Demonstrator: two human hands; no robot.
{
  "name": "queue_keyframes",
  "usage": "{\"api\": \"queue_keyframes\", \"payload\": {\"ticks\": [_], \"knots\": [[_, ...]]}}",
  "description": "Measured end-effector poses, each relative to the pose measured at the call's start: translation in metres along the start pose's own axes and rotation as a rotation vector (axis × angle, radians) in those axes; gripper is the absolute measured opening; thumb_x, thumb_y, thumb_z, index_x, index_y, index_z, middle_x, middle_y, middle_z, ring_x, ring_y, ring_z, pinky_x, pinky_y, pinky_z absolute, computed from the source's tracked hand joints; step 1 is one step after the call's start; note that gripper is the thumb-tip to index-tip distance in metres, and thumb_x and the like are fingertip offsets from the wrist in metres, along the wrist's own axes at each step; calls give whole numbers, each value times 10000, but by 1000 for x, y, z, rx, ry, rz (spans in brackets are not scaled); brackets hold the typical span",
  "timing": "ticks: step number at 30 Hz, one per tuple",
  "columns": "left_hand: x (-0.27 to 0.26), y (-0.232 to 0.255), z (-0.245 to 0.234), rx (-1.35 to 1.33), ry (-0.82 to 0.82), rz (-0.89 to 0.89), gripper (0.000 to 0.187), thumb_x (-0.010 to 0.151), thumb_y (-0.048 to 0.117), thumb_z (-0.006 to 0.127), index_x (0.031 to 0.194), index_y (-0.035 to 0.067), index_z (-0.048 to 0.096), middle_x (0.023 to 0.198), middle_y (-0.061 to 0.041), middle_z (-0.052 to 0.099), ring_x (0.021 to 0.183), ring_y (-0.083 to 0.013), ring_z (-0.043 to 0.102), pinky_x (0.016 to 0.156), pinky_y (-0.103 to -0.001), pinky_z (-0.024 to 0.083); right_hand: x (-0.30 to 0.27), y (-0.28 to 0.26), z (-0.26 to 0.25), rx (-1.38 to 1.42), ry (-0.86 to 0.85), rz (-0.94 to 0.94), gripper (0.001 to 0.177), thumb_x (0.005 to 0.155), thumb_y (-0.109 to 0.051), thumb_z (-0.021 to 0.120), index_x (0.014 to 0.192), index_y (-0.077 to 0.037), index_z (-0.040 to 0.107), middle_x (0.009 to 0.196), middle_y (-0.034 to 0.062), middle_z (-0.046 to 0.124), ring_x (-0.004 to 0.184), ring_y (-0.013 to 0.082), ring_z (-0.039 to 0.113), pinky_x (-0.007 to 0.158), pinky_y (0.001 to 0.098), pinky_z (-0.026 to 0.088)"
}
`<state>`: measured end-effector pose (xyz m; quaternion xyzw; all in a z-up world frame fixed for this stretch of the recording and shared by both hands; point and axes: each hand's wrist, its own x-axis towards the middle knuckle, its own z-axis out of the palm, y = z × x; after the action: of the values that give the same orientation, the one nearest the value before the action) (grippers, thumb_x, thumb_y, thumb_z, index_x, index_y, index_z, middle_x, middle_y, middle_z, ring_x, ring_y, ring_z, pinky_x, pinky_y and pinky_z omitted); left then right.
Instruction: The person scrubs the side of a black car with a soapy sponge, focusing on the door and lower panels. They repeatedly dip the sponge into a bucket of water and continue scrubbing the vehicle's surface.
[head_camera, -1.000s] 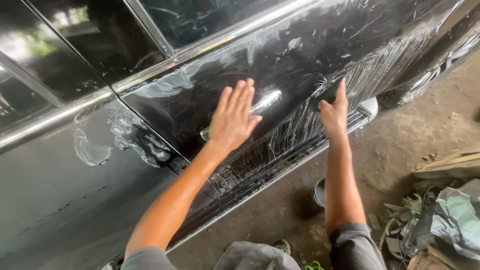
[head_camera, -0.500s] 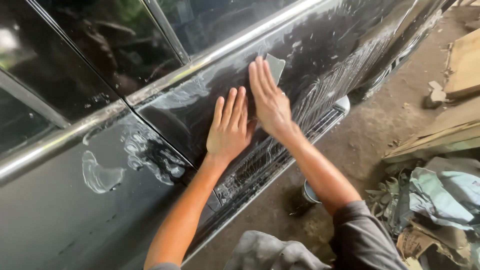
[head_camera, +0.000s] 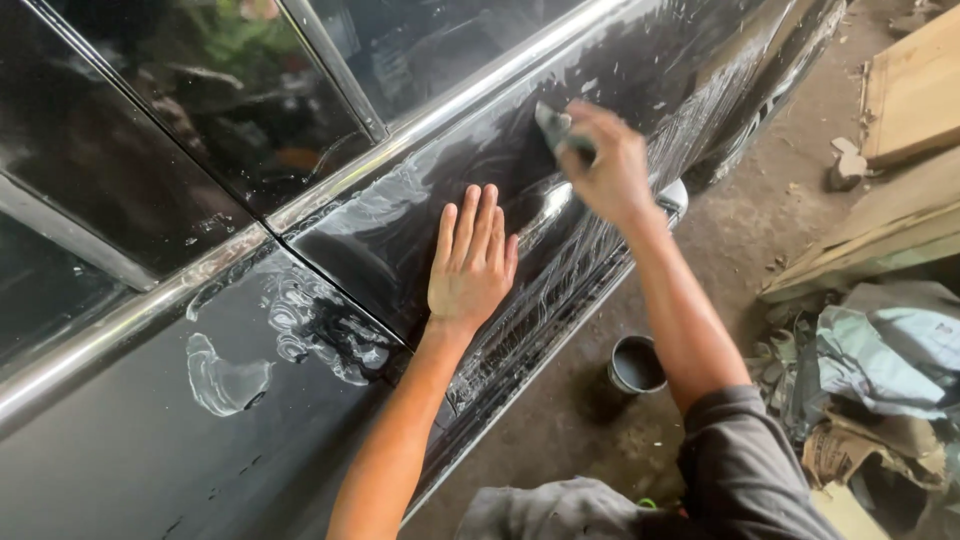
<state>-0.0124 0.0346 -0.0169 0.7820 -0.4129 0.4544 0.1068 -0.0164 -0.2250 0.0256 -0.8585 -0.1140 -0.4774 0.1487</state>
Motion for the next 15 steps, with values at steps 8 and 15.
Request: {"api": "queue_keyframes", "payload": {"ticks": [8, 15], "knots": [[-1, -1, -1, -39, 20, -17, 385, 1068, 265, 602, 1275, -39, 719, 1545, -159, 541, 1499, -306, 422, 1259, -478, 300, 20, -52, 42, 0, 151, 257, 352, 938, 103, 613, 1269, -10, 576, 1103, 197, 750, 997, 330, 751, 831, 410, 624], [4, -2, 0, -12, 62, -26, 304, 1060, 227, 614, 1188, -18, 742, 1490, -125, 605, 1446, -290, 496, 1242, -461, 319, 38, -6, 35, -55, 152, -269, 358, 1026, 119, 611, 1336, -46, 681, 1343, 120, 708, 1318, 280, 669, 1171, 387, 528]]}}
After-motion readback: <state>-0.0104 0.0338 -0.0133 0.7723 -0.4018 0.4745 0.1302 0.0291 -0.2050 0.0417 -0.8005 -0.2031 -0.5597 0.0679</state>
